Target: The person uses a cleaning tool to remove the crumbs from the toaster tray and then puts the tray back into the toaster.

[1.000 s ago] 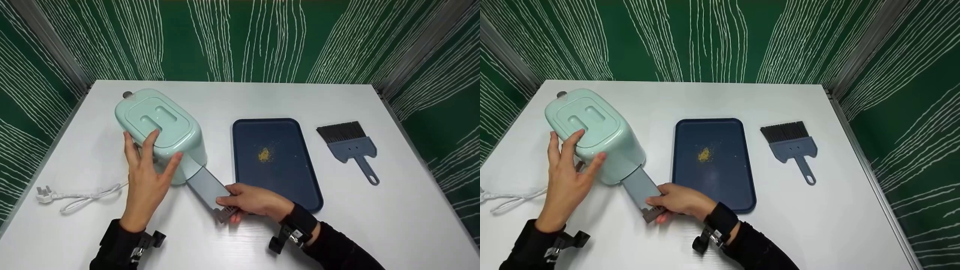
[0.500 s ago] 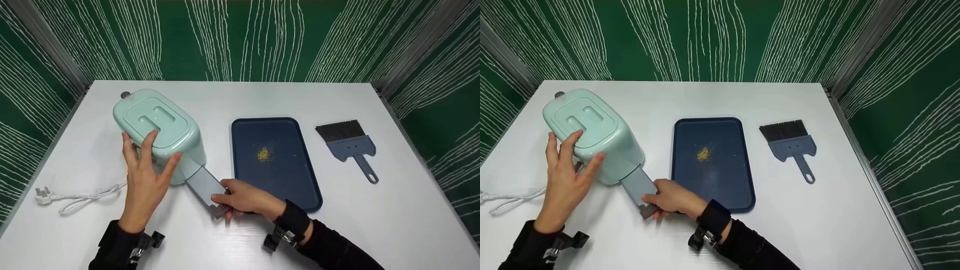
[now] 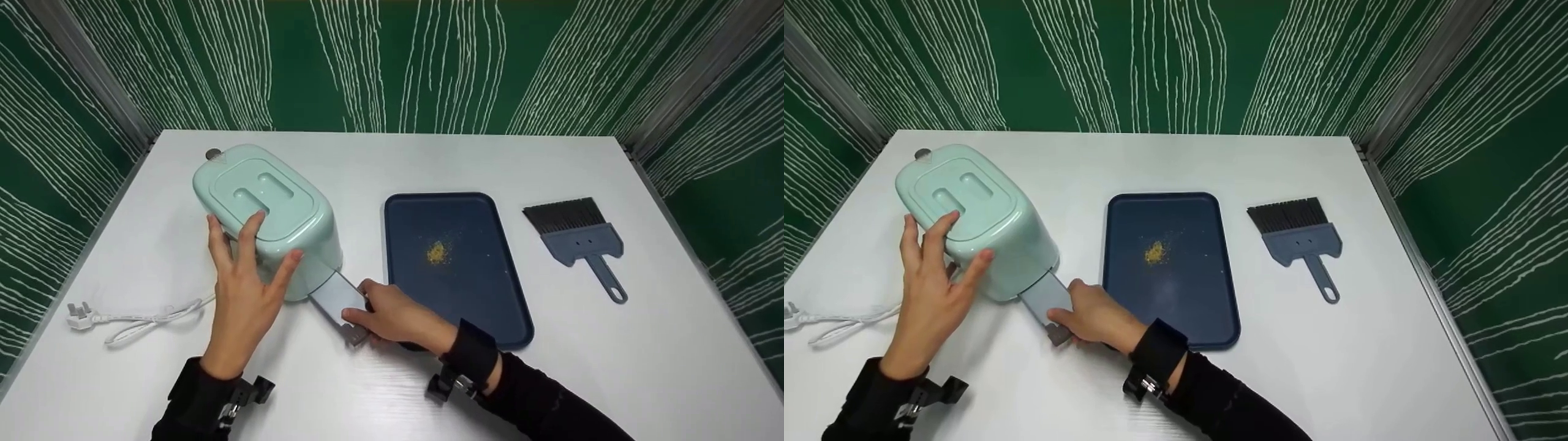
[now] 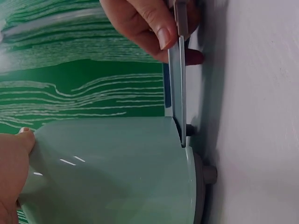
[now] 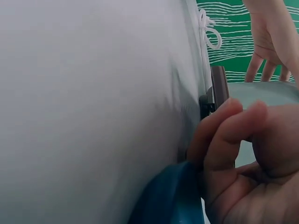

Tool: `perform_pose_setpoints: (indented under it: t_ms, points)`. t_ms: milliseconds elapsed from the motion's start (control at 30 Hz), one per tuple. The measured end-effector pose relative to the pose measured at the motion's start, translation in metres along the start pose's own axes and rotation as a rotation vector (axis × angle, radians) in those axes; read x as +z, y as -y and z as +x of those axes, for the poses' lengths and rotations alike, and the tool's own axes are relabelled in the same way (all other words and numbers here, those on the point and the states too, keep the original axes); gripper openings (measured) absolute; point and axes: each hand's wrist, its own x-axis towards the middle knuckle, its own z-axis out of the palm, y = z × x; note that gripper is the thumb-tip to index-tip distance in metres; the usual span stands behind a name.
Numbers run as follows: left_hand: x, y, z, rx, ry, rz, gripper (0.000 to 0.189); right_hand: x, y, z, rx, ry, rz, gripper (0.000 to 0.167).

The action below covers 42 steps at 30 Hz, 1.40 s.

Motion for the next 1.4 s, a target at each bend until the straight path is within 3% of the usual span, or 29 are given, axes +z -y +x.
perform_pose_setpoints:
  t_ms: [567, 767, 967, 1233, 1400]
  points:
    - [0.001, -0.001, 0.000, 0.017, 0.000, -0.004, 0.076, -0.002, 0.003, 0.016, 0.131, -0.003, 0.223, 0.057]
    - [-0.001, 0.000, 0.000, 0.008, 0.004, -0.007, 0.076, -0.003, 0.007, 0.021, 0.155, -0.024, 0.155, 0.060]
    - [0.000, 0.000, 0.001, 0.004, 0.006, -0.003, 0.077, -0.005, 0.010, 0.024, 0.192, -0.043, 0.090, 0.040]
    - [0.000, 0.001, 0.000, 0.009, 0.000, -0.002, 0.077, -0.005, 0.008, 0.019, 0.105, -0.031, -0.012, 0.038]
    - [-0.001, 0.001, 0.000, 0.006, 0.001, 0.000, 0.077, -0.005, 0.006, 0.020, 0.114, -0.035, 0.000, 0.038]
